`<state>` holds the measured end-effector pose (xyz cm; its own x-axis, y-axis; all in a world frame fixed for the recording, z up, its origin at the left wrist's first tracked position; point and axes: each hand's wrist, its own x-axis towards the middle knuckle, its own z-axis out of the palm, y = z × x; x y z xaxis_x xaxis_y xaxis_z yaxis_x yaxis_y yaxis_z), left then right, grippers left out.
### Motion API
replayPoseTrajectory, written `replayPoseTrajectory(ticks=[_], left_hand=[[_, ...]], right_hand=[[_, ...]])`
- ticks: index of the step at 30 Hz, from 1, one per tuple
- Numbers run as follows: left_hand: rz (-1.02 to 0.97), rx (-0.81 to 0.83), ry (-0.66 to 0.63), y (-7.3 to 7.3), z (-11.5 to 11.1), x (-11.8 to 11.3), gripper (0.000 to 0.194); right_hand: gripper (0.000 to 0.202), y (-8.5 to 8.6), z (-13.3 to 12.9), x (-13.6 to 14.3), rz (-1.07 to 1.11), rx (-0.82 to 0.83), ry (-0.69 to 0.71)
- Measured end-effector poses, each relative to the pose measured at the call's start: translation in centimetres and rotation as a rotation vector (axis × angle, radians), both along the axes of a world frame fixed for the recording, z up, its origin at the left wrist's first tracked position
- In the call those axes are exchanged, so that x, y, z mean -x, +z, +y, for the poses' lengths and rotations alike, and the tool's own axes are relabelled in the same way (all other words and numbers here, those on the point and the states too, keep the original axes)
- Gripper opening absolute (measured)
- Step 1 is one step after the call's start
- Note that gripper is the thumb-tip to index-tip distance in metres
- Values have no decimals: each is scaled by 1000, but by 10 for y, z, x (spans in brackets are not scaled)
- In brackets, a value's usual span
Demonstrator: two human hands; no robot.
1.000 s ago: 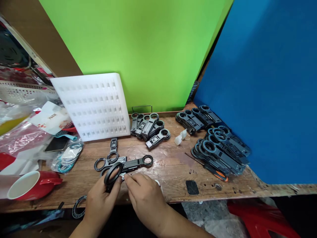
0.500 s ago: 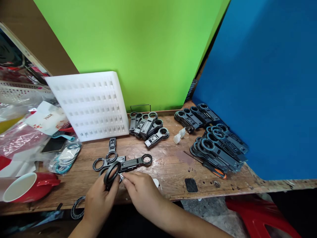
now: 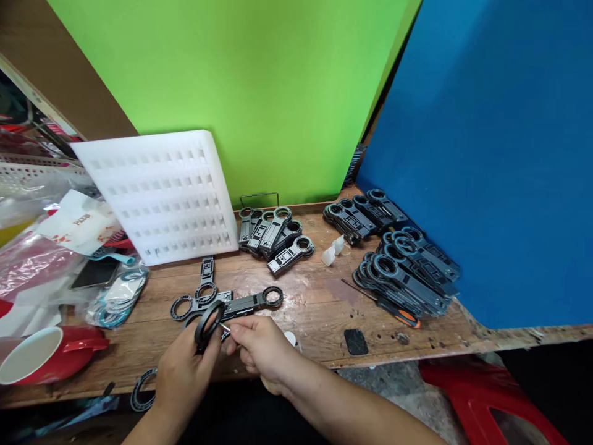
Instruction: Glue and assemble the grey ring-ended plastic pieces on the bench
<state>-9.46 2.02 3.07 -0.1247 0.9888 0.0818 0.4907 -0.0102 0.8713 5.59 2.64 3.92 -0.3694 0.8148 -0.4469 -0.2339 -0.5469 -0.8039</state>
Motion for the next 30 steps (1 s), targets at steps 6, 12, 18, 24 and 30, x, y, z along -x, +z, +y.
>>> replayPoseTrajectory(ticks=[6, 12, 18, 24, 30], left_hand=[[-386, 294, 63, -6, 8, -2, 34], [-1092, 774, 8, 2, -2, -17, 42], [-1352, 892, -127, 2, -11, -22, 34], [-1233, 873, -183, -4, -12, -24, 35], [-1210, 905, -125, 4, -10, -29, 32]], right_hand=[[40, -6, 1, -14, 176, 33, 45], [47, -10, 10, -13, 189, -32, -142], [43, -6, 14, 1, 377, 29, -32], [38, -9, 9, 6, 289, 92, -155], [35, -19, 5, -1, 367, 64, -171]])
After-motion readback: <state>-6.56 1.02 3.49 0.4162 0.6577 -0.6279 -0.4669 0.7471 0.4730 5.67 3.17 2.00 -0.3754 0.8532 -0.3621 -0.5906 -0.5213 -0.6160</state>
